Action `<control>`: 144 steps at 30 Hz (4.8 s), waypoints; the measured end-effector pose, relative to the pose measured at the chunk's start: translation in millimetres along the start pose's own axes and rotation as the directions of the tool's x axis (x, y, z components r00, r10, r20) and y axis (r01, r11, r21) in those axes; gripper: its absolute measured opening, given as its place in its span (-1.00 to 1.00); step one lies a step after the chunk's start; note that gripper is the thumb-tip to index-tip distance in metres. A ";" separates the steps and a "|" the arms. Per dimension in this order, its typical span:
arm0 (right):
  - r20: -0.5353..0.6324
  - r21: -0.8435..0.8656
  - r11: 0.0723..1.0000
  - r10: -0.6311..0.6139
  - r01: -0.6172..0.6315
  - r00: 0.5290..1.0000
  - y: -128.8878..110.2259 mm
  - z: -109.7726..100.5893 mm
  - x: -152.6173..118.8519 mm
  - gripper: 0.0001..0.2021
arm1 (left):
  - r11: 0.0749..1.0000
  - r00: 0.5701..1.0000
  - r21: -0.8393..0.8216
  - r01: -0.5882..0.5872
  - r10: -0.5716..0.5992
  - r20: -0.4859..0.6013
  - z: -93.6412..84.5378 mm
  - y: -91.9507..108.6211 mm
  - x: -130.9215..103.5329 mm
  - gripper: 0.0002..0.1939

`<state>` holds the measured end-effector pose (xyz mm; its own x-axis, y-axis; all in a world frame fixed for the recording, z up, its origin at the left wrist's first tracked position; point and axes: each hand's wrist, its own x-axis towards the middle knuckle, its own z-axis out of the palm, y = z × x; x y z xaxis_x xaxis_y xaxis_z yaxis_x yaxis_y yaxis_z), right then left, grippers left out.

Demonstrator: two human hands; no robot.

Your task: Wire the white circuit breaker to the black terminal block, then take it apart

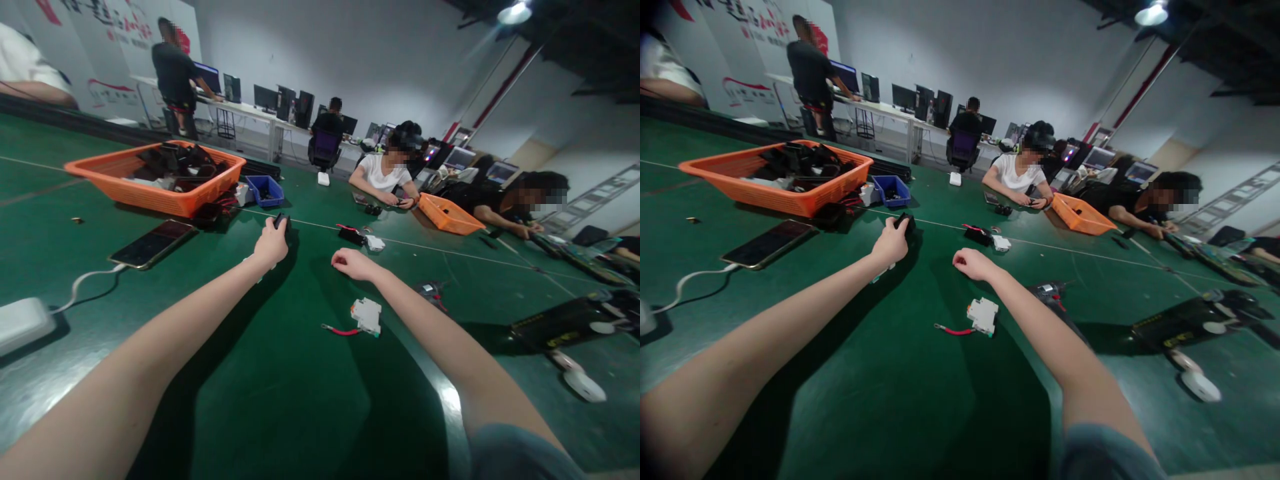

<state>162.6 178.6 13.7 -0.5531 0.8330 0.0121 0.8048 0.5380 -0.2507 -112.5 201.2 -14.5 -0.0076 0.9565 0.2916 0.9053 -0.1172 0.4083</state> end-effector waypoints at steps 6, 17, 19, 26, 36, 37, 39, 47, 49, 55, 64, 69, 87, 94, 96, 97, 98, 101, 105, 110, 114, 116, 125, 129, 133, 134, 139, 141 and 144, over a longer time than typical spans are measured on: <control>0.042 0.167 0.986 0.000 -0.007 0.999 -8.3 -2.4 -68.3 -0.88 | 1.000 1.000 0.002 -0.006 0.006 -0.014 -1.5 2.2 -1.6 -0.35; -0.073 0.027 0.977 -0.208 0.210 0.975 -73.6 -11.9 -125.0 -0.91 | 0.995 1.000 0.104 -0.006 0.007 -0.014 -0.8 4.9 0.9 -0.32; 0.001 -0.093 0.963 -0.253 0.252 0.967 -82.6 -10.9 -128.5 -0.91 | 0.992 1.000 0.127 -0.009 0.010 -0.002 -0.4 5.3 2.0 -0.31; 0.051 -0.088 0.929 -0.355 0.359 0.933 -83.1 -8.7 -129.8 -0.88 | 0.985 0.999 0.167 0.031 -0.034 0.011 0.5 4.9 6.5 -0.24; -0.015 -0.092 0.920 -0.384 0.381 0.923 -73.6 -1.3 -128.3 -0.87 | 0.965 0.986 0.219 0.144 -0.158 0.047 -1.1 -1.0 9.0 -0.16; -0.015 -0.094 0.921 -0.381 0.378 0.925 -73.8 -1.1 -128.1 -0.87 | 0.964 0.986 0.223 0.144 -0.158 0.049 -0.9 -0.6 9.0 -0.16; -0.018 -0.094 0.923 -0.377 0.373 0.926 -74.1 -1.0 -127.8 -0.87 | 0.963 0.986 0.230 0.142 -0.157 0.052 -0.3 0.3 8.8 -0.15; -0.031 -0.064 0.922 -0.385 0.383 0.922 -72.8 0.8 -125.9 -0.87 | 0.961 0.985 0.239 0.141 -0.161 0.066 2.3 2.7 9.1 -0.14; -0.025 -0.059 0.926 -0.375 0.374 0.927 -72.9 1.2 -125.0 -0.87 | 0.961 0.985 0.242 0.137 -0.159 0.073 3.2 2.5 9.4 -0.14; -0.030 -0.036 0.928 -0.371 0.370 0.928 -72.1 4.4 -121.8 -0.87 | 0.962 0.983 0.250 0.109 -0.142 0.118 3.3 1.3 9.7 -0.22; -0.043 -0.013 0.926 -0.377 0.377 0.925 -70.7 6.8 -120.5 -0.89 | 0.956 0.981 0.277 0.100 -0.140 0.131 1.7 1.3 11.0 -0.24; -0.023 0.008 0.932 -0.362 0.362 0.932 -72.5 3.9 -120.7 -0.90 | 0.955 0.984 0.282 0.087 -0.127 0.127 0.0 3.2 8.9 -0.23; -0.164 -0.029 0.978 -0.211 0.209 0.964 -60.4 -5.8 -105.0 -0.86 | 0.988 0.987 0.100 0.119 -0.129 0.095 -2.9 -1.1 2.8 -0.21; -0.333 -0.131 0.987 0.043 -0.092 0.942 16.3 -45.7 -22.2 -0.78 | 0.989 0.991 0.100 0.110 -0.117 0.066 -1.3 -1.0 0.2 -0.25; -0.361 -0.148 0.970 0.130 -0.195 0.923 38.6 -48.6 5.5 -0.75 | 0.988 0.992 0.113 0.109 -0.115 0.053 -0.6 -1.0 -0.2 -0.26; -0.373 -0.154 0.957 0.172 -0.244 0.912 48.2 -47.9 17.6 -0.73 | 0.986 0.992 0.122 0.110 -0.116 0.044 -0.1 -1.2 -0.1 -0.27; -0.384 -0.159 0.943 0.213 -0.291 0.898 56.5 -45.9 28.4 -0.71 | 0.985 0.993 0.131 0.111 -0.116 0.033 0.3 -1.5 0.0 -0.27; -0.400 -0.168 0.900 0.310 -0.401 0.863 73.9 -35.6 51.4 -0.69 | 0.982 0.994 0.154 0.109 -0.111 0.000 0.9 -2.4 0.3 -0.31; -0.407 -0.182 0.872 0.353 -0.454 0.842 84.6 -21.6 62.6 -0.73 | 0.983 0.998 0.169 0.067 -0.065 -0.017 0.1 -2.8 -0.1 -0.33; -0.458 -0.182 0.880 0.319 -0.438 0.830 85.7 -16.5 55.0 -0.75 | 0.974 0.991 0.183 -0.134 0.135 0.003 3.1 -7.0 2.2 -0.31; -0.507 -0.161 0.910 0.257 -0.383 0.823 74.8 -22.3 39.7 -0.79 | 0.959 0.978 0.192 -0.209 0.205 0.040 7.0 -10.4 5.4 -0.33; -0.532 -0.140 0.932 0.214 -0.334 0.819 63.2 -25.5 28.3 -0.79 | 0.956 0.976 0.197 -0.216 0.213 0.036 6.4 -9.8 5.1 -0.34; -0.454 -0.099 0.995 -0.020 -0.029 0.891 -41.8 -6.5 -85.5 -0.92 | 0.942 0.968 0.230 -0.244 0.251 -0.003 -1.4 0.8 -2.1 -0.35; -0.318 -0.213 0.977 -0.053 -0.017 0.947 -88.1 7.1 -133.7 -0.93 | 0.916 0.957 0.289 -0.280 0.290 0.006 1.2 2.0 -2.3 -0.43; -0.239 -0.267 0.962 -0.012 -0.054 0.971 -110.8 12.9 -152.3 -0.89 | 0.912 0.961 0.313 -0.265 0.278 0.004 1.2 3.2 -2.9 -0.52; -0.227 -0.276 0.960 -0.010 -0.055 0.974 -113.5 13.0 -153.4 -0.87 | 0.915 0.962 0.312 -0.258 0.271 0.000 0.5 3.6 -3.0 -0.54; -0.231 -0.289 0.956 -0.016 -0.053 0.973 -112.7 9.0 -144.1 -0.78 | 0.923 0.973 0.311 -0.226 0.232 0.017 -2.9 5.6 -3.1 -0.59; -0.260 -0.278 0.959 -0.018 -0.057 0.965 -102.8 5.9 -131.6 -0.77 | 0.921 0.974 0.320 -0.221 0.223 0.029 -3.4 6.3 -3.1 -0.60; -0.316 -0.282 0.948 0.052 -0.146 0.947 -74.2 -1.3 -102.4 -0.79 | 0.916 0.973 0.330 -0.228 0.226 0.043 -4.1 7.5 -3.8 -0.61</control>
<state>159.8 53.6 32.4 -0.4140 0.8577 0.3047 0.9047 0.4248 0.0336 -107.4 195.6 -9.0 0.2157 0.9158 0.3388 0.9712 -0.2371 0.0224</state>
